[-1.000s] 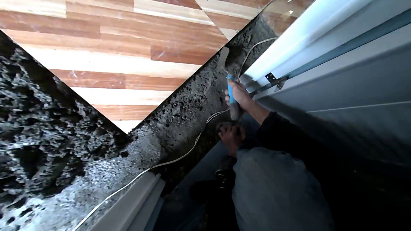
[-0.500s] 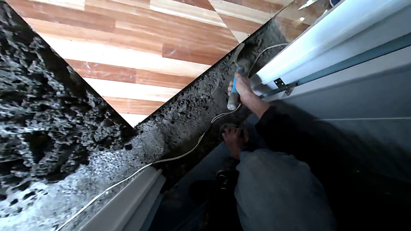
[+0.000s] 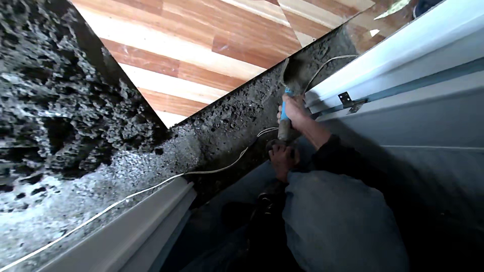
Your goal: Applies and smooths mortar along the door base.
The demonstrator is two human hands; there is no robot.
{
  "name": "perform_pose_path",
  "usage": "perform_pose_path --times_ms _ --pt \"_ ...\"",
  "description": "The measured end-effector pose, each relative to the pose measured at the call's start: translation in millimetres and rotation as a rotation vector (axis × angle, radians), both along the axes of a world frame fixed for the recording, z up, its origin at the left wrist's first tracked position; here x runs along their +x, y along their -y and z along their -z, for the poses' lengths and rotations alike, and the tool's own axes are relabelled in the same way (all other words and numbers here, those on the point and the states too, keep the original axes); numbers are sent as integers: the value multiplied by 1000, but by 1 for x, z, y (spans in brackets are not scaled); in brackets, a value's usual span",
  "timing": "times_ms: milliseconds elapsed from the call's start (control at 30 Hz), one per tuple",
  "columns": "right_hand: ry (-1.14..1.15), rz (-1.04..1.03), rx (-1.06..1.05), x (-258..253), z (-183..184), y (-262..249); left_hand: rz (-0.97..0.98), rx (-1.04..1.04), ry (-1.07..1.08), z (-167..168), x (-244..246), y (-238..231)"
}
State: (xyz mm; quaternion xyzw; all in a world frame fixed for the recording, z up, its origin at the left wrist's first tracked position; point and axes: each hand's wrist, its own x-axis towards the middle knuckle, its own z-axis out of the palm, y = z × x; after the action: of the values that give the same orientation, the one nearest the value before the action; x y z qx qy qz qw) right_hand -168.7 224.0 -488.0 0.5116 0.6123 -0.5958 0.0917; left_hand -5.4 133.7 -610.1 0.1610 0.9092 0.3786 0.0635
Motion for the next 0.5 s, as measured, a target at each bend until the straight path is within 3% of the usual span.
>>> perform_pose_path --times_ms 300,367,400,433,500 --pt "100 -322 51 7 -38 64 -21 22 -35 -12 2 2" --pt "100 -375 33 8 -46 84 92 -71 184 -65 -12 17" --pt "103 -400 25 10 -49 95 245 -243 525 -119 -36 28" --pt "107 -418 12 10 -51 106 301 -301 660 -148 -50 35" --pt "105 -442 -24 11 -57 128 307 -305 716 -170 -53 48"
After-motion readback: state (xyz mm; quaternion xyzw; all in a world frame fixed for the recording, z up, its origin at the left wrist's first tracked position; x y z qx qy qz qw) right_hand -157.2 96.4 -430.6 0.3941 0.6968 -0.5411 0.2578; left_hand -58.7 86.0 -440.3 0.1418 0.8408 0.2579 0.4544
